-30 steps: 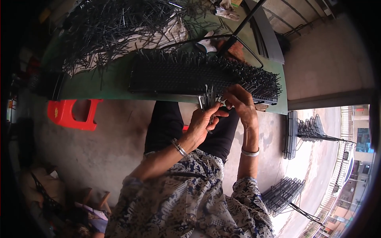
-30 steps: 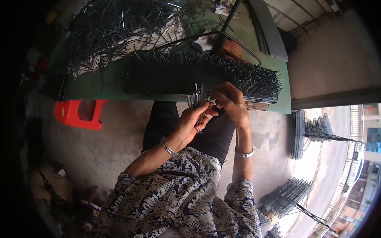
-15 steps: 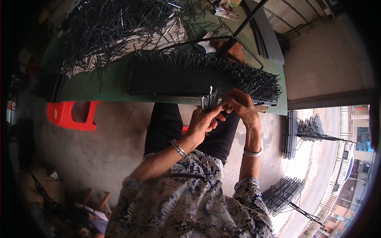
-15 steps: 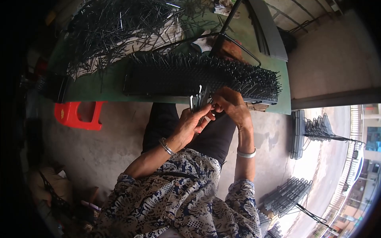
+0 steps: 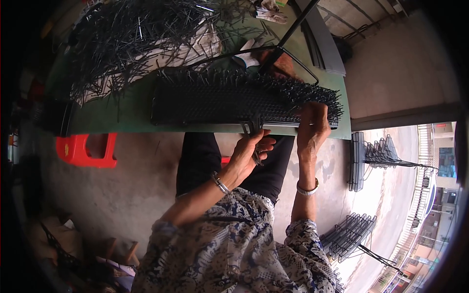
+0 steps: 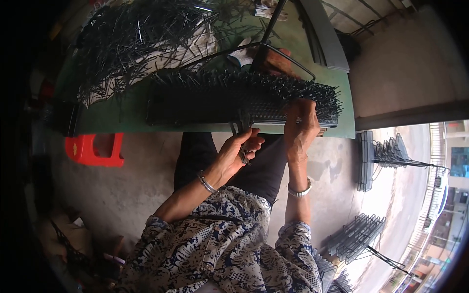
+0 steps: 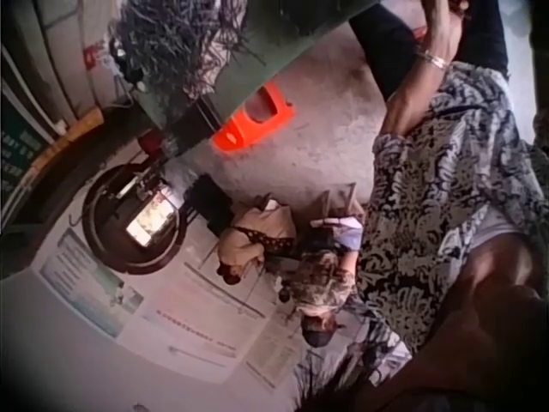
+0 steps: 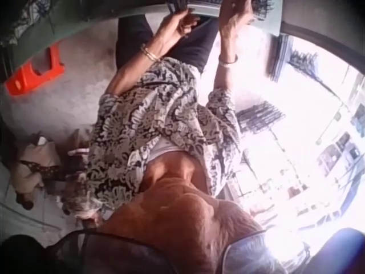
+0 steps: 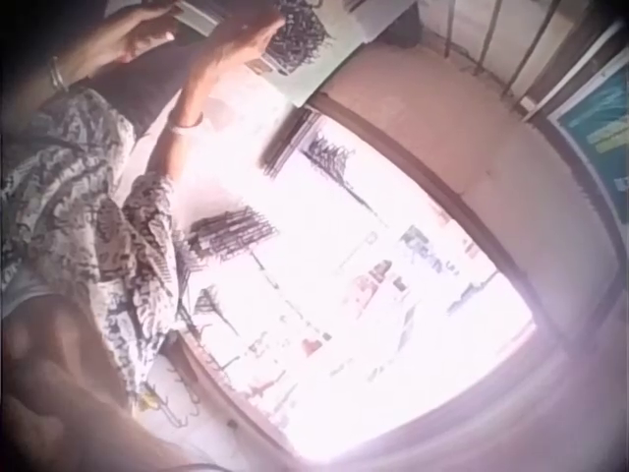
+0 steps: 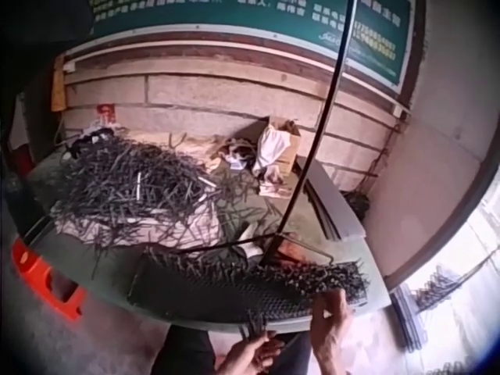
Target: The person is manually inserting and arranging thin metal rods into a template to assemble a grid structure.
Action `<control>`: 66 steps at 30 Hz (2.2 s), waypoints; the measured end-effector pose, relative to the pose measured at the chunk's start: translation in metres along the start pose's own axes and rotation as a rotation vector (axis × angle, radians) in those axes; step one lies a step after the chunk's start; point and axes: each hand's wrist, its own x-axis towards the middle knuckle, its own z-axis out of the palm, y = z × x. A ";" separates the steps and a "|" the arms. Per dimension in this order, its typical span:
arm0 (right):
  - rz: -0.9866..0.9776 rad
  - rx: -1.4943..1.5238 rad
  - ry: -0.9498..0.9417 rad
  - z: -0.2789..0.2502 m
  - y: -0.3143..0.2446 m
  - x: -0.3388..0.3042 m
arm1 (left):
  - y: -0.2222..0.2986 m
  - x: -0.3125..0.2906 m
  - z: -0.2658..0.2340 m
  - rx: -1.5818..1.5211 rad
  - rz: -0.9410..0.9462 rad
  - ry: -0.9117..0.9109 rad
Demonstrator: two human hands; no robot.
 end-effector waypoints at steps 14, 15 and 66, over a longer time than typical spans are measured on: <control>-0.111 -0.147 -0.027 0.007 0.004 -0.002 | 0.012 -0.009 0.003 0.023 -0.051 0.025; -0.112 -0.146 -0.030 0.006 0.004 0.000 | 0.012 -0.009 0.002 0.042 -0.061 0.032; 0.601 0.475 -0.478 0.002 -0.016 -0.014 | 0.013 -0.028 0.019 0.256 0.089 0.049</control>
